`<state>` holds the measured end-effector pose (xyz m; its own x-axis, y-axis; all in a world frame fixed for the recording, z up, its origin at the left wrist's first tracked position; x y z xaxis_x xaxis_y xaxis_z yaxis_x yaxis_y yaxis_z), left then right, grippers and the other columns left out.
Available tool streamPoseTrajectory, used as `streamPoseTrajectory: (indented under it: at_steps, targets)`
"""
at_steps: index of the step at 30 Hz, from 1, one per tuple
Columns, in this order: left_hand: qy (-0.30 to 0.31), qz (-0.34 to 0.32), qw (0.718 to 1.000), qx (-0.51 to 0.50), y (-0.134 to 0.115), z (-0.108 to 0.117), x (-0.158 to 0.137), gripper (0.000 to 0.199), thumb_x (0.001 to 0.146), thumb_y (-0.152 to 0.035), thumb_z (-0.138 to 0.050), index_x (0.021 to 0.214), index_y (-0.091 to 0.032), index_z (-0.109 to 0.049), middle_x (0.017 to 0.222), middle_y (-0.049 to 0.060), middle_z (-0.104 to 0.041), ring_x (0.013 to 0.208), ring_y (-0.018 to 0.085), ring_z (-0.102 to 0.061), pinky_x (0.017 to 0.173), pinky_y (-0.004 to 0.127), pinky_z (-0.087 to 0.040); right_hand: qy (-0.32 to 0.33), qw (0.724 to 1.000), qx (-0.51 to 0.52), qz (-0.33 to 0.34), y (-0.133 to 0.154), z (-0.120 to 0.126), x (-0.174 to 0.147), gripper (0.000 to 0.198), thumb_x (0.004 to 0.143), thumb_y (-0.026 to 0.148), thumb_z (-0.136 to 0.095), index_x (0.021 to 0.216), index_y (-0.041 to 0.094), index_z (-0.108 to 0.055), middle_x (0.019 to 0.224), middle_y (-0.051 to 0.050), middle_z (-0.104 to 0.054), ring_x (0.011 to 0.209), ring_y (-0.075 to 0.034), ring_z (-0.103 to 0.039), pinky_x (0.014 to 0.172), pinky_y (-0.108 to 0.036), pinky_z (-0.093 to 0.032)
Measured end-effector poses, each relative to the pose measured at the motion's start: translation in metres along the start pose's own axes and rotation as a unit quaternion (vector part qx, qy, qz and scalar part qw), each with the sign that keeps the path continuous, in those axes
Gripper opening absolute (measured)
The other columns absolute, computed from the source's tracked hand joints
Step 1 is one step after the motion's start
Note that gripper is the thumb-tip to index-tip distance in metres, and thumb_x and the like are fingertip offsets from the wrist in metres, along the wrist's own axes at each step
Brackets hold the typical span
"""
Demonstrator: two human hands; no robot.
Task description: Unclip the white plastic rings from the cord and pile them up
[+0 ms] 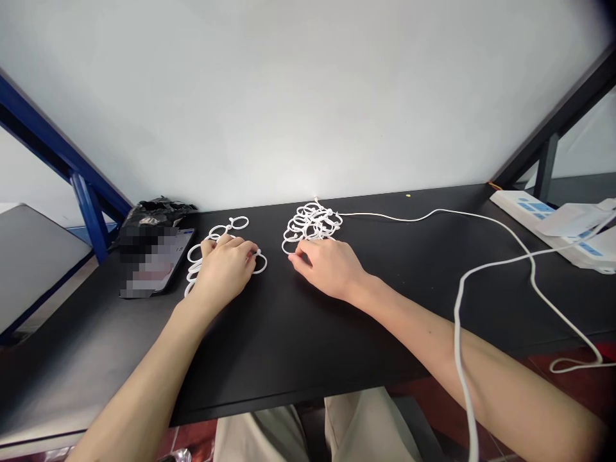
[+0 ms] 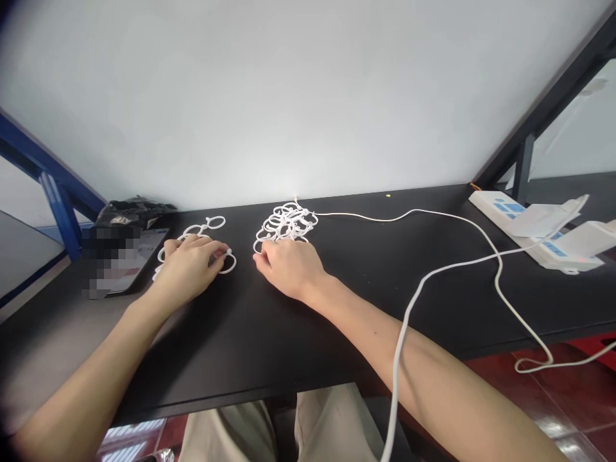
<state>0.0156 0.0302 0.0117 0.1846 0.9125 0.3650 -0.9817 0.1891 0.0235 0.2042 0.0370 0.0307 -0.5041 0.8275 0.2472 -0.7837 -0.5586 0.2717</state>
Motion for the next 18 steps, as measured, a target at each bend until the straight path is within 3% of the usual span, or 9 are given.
streamPoseTrajectory:
  at_steps: [5, 9, 14, 18]
  targets:
    - [-0.017, -0.08, 0.984, -0.161, -0.026, 0.008, 0.001, 0.024, 0.087, -0.022, -0.049, 0.105, -0.019, -0.065, 0.086, 0.005, -0.068, 0.086, 0.022, -0.057, 0.082, 0.039, -0.044, 0.01, 0.999, 0.026, 0.015, 0.006, -0.003, 0.0, 0.034, 0.098, 0.043, -0.045, 0.082, 0.02, -0.064, 0.08, 0.0, -0.071, 0.071, -0.014, -0.063, 0.058, -0.025, -0.035]
    - [0.014, -0.119, 0.964, -0.238, -0.04, 0.01, -0.001, 0.03, 0.083, -0.018, -0.049, 0.11, -0.021, -0.062, 0.083, 0.003, -0.063, 0.083, 0.021, -0.055, 0.076, 0.034, -0.047, 0.045, 0.998, 0.033, 0.015, 0.007, -0.009, 0.0, 0.034, 0.098, 0.037, -0.043, 0.08, 0.019, -0.065, 0.074, -0.001, -0.07, 0.066, -0.014, -0.062, 0.054, -0.025, -0.033]
    - [0.015, -0.058, 0.966, -0.253, -0.035, 0.01, 0.003, 0.026, 0.083, -0.021, -0.054, 0.108, -0.023, -0.062, 0.081, 0.001, -0.066, 0.086, 0.021, -0.056, 0.083, 0.038, -0.045, 0.054, 0.998, 0.037, 0.0, 0.006, -0.012, 0.001, 0.024, 0.094, 0.032, -0.05, 0.079, 0.018, -0.064, 0.072, -0.001, -0.069, 0.063, -0.013, -0.061, 0.053, -0.023, -0.032]
    - [0.012, 0.021, 0.959, -0.281, -0.027, 0.009, 0.008, 0.023, 0.082, -0.024, -0.059, 0.104, -0.024, -0.062, 0.076, -0.002, -0.068, 0.087, 0.022, -0.058, 0.084, 0.039, -0.043, 0.02, 0.998, 0.049, -0.018, 0.006, -0.008, 0.003, 0.022, 0.092, 0.028, -0.05, 0.075, 0.019, -0.06, 0.068, 0.002, -0.066, 0.059, -0.01, -0.057, 0.053, -0.022, -0.03]
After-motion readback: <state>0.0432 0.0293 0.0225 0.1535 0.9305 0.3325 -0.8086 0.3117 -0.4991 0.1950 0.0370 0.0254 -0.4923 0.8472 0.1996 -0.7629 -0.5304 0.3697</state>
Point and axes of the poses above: each hand's wrist, its own x-axis towards the middle knuckle, its own z-axis out of the back of the hand, y = z × x, the point moved 4 cm from there along x, towards the middle knuckle
